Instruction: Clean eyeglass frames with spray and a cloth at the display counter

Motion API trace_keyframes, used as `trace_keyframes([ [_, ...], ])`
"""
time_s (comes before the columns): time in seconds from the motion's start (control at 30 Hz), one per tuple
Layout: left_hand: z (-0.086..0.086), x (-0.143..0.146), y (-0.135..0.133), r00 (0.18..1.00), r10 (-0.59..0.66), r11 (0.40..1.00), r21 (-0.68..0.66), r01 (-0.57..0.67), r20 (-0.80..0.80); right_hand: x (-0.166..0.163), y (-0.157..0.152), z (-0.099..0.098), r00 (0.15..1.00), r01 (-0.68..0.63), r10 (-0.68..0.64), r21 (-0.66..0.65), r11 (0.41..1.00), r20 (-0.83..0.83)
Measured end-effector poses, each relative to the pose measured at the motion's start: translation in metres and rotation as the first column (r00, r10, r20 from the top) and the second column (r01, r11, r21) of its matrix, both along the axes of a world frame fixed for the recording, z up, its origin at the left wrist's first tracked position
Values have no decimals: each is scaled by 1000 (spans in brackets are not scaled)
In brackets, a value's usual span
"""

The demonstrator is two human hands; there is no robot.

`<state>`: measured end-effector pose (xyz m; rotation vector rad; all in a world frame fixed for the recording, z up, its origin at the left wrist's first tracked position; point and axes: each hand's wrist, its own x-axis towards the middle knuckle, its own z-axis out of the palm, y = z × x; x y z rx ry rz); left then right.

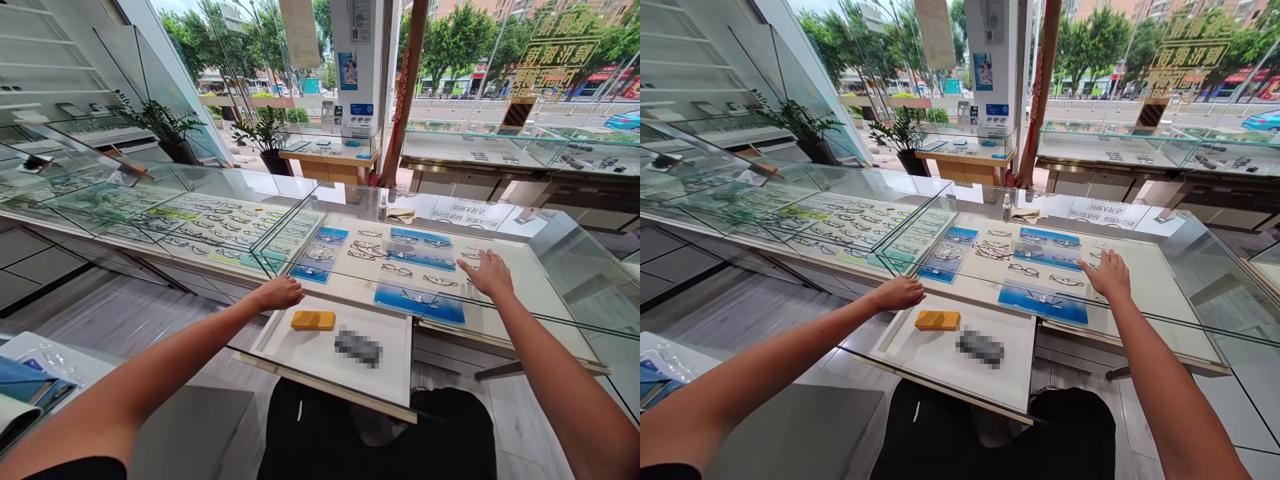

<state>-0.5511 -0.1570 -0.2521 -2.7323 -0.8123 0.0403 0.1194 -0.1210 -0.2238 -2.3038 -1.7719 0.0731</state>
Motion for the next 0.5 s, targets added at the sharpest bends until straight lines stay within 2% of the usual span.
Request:
trace_keyframes([
  [0.1, -3, -15, 6, 999, -26, 999, -39, 25, -26, 1, 0, -1, 1000, -3, 3, 2, 1000, -2],
  [0.33, -9, -46, 18, 994, 52, 998, -25, -55, -99, 0, 1, -3, 1000, 8, -8, -2, 1000, 0],
  [0.5, -12, -69, 27, 995, 56, 998, -36, -59, -77, -4, 1, -3, 1000, 22, -22, -12, 1000, 2],
])
